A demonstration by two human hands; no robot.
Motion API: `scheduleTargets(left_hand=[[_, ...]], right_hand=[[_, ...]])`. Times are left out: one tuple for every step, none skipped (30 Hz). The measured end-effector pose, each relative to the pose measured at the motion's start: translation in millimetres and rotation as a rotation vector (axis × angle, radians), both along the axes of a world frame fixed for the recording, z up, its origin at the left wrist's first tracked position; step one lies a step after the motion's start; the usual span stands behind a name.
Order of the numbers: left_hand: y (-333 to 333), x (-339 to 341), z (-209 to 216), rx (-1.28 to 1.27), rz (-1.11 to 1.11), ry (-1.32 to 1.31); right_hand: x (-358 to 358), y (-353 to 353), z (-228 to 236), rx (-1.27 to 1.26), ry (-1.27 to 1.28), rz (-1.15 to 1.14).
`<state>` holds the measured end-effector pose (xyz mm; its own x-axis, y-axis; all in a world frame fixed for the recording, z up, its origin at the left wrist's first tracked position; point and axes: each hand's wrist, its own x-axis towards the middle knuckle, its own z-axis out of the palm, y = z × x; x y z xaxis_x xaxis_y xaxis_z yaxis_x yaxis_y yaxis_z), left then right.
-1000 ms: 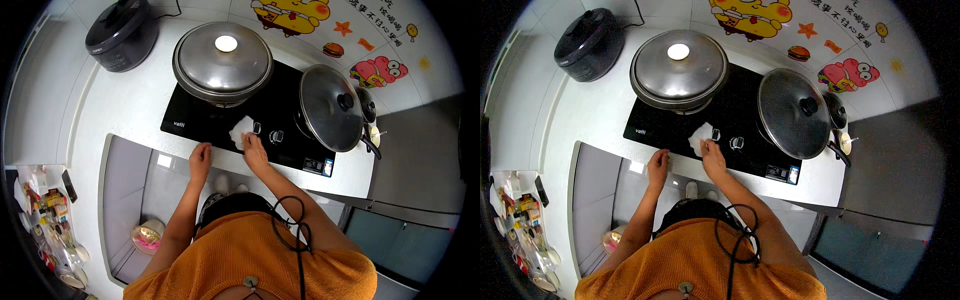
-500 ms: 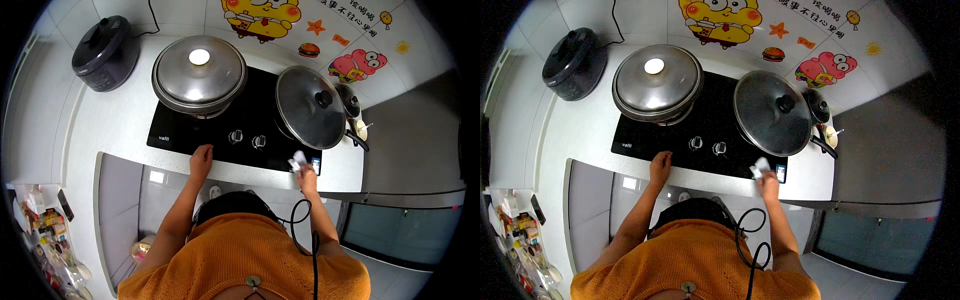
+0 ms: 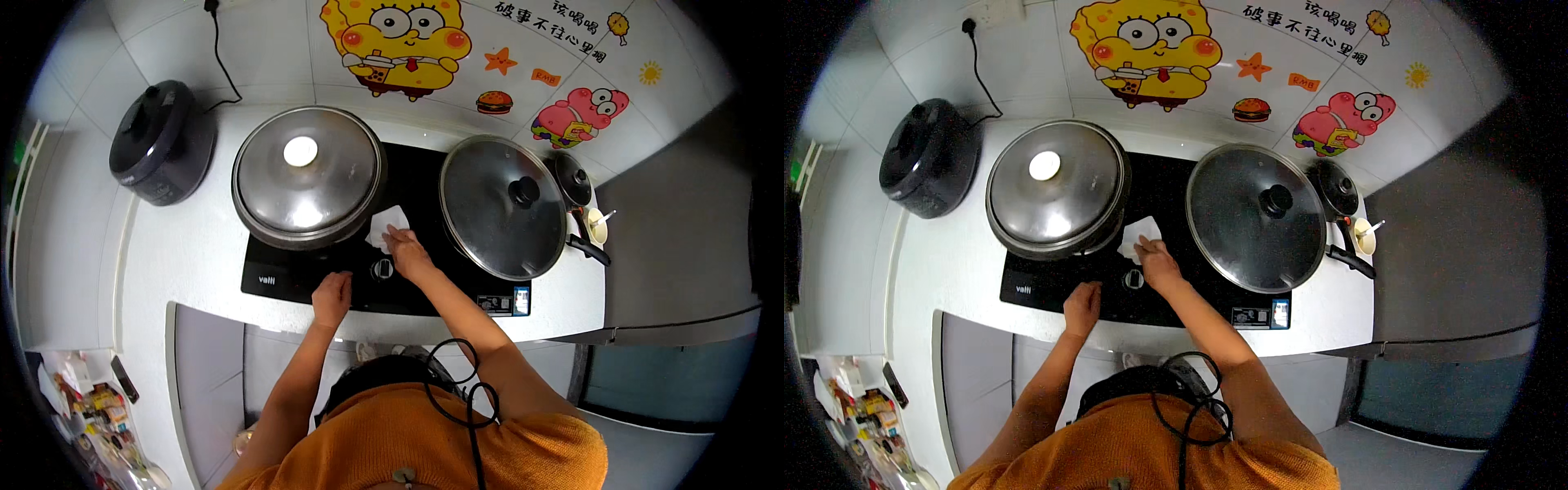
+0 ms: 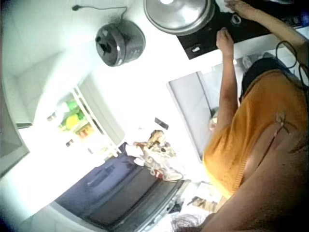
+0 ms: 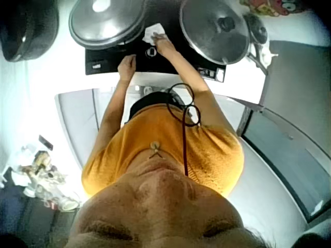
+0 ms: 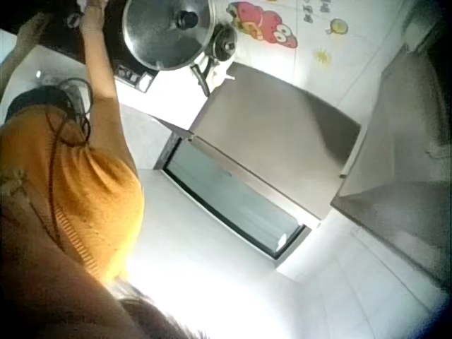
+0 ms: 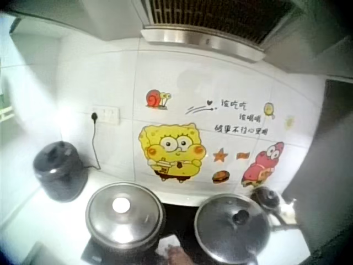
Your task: The person wipes the surface of a stovetop and the adjacent countertop with a cloth, then washes the cloth in the kitchen sink.
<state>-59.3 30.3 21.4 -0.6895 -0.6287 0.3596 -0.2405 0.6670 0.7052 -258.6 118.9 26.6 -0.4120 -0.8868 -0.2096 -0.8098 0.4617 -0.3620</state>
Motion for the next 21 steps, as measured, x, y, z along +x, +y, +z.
scheduleTargets(left_hand=[[-4.6,-8.0,0.3,-0.016,-0.002,0.000],[-8.3,-15.7,0.9,-0.031,-0.002,0.000],[-11.6,-22.3,-1.4,-0.006,-0.008,0.000],[-13.9,-27.7,-5.4,0.018,-0.013,0.001],[-18.8,-31.8,-9.0,0.039,-0.009,0.005],[-19.0,-35.3,-10.8,0.040,0.012,-0.009],[-17.9,-35.1,-13.2,0.018,0.020,-0.017],[-19.3,-33.2,-15.6,-0.008,0.040,-0.023],[-19.0,-33.4,-15.3,-0.004,0.034,-0.067],[-18.6,-34.2,-14.4,0.015,0.033,-0.066],[-22.2,-29.0,-19.8,0.014,0.044,-0.063],[-23.2,-28.1,-20.7,0.011,0.029,-0.061],[-22.4,-26.4,-20.6,0.021,0.043,-0.105],[-22.4,-28.5,-19.7,0.023,0.027,-0.108],[-22.4,-30.1,-16.7,0.017,0.022,-0.090],[-21.8,-31.1,-14.6,0.016,0.022,-0.072],[-22.9,-30.5,-13.7,0.005,0.023,-0.079],[-24.2,-28.2,-13.1,0.001,0.025,-0.090],[-24.7,-28.6,-11.7,0.012,0.019,-0.090],[-24.3,-31.3,-12.8,0.012,0.014,-0.075],[-24.4,-33.2,-15.8,0.012,0.006,-0.059]], right_hand=[[-4.1,0.3,-11.6,-0.052,-0.031,-0.017],[-6.8,-1.1,-14.5,-0.102,-0.061,-0.033],[-9.9,-3.7,-17.1,-0.103,-0.034,-0.054],[-13.7,-6.3,-19.0,-0.104,-0.006,-0.076],[-18.9,-16.3,-16.3,-0.109,0.024,-0.088],[-25.1,-23.7,-14.8,-0.113,0.016,-0.132],[-30.7,-34.1,-13.2,-0.117,0.007,-0.176],[-36.9,-50.5,-13.7,-0.124,-0.001,-0.208],[-45.7,-63.7,-15.3,-0.042,0.191,-0.117],[-55.3,-73.2,-15.2,-0.117,0.156,-0.170],[-58.0,-92.3,-13.3,-0.204,0.110,-0.201],[-64.6,-103.7,-11.6,-0.289,0.064,-0.257],[-81.2,-116.9,-34.1,-0.302,0.166,-0.233],[-101.0,-122.5,-51.2,-0.209,0.341,-0.302],[-119.1,-127.1,-66.9,-0.108,0.508,-0.364],[-129.7,-130.8,-75.9,0.000,0.674,-0.417],[-127.5,-132.5,-67.4,-0.125,0.542,-0.573],[-118.5,-129.3,-45.4,-0.239,0.404,-0.725],[-113.0,-123.2,-32.6,-0.351,0.273,-0.884],[-111.6,-116.5,-35.7,-0.363,0.275,-0.865],[-110.4,-109.5,-43.3,-0.374,0.277,-0.849]])
